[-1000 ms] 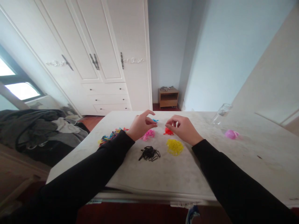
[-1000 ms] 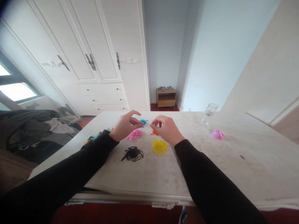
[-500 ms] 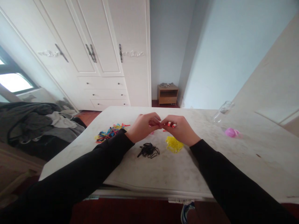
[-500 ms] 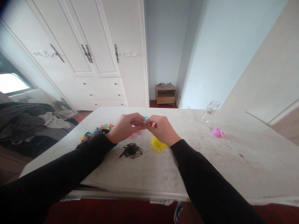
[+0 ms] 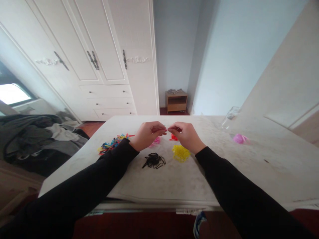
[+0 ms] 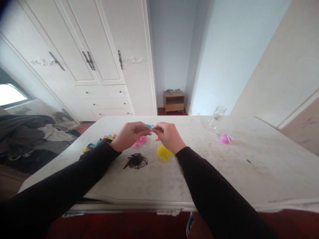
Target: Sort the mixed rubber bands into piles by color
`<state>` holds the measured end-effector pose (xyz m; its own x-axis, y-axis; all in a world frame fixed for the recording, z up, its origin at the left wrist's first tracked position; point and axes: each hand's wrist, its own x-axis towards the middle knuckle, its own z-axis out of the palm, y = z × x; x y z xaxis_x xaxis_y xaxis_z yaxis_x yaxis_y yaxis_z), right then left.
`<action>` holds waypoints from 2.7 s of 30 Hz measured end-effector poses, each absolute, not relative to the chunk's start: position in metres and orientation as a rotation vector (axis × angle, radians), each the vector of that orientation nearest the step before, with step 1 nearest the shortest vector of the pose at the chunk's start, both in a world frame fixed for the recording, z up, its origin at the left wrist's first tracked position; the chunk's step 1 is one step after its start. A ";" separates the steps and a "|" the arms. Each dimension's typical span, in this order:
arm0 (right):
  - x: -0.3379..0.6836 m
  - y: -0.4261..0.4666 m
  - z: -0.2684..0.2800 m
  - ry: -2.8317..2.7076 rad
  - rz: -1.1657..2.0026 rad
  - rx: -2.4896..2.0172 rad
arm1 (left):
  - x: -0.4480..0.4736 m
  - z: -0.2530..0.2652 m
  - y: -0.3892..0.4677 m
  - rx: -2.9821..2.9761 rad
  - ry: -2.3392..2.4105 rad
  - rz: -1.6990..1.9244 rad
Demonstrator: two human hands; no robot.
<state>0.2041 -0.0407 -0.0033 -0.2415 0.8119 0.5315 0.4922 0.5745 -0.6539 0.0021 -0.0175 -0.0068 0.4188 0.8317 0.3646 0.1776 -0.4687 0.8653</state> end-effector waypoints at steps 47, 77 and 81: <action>0.219 -0.036 -0.002 -1.863 0.590 -1.006 | -0.003 -0.007 -0.015 2.113 0.810 1.111; 0.233 -0.019 -0.015 -1.924 0.400 -1.114 | -0.053 0.008 0.026 2.052 1.032 1.319; 0.239 -0.015 -0.018 -1.923 0.355 -1.122 | -0.071 0.016 0.026 1.971 1.211 1.271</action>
<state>0.2387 -0.0153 -0.0175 -0.2278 0.8146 0.5334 0.5707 0.5556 -0.6046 -0.0706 0.0259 0.0163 0.1698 0.8746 0.4541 0.4112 -0.4816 0.7739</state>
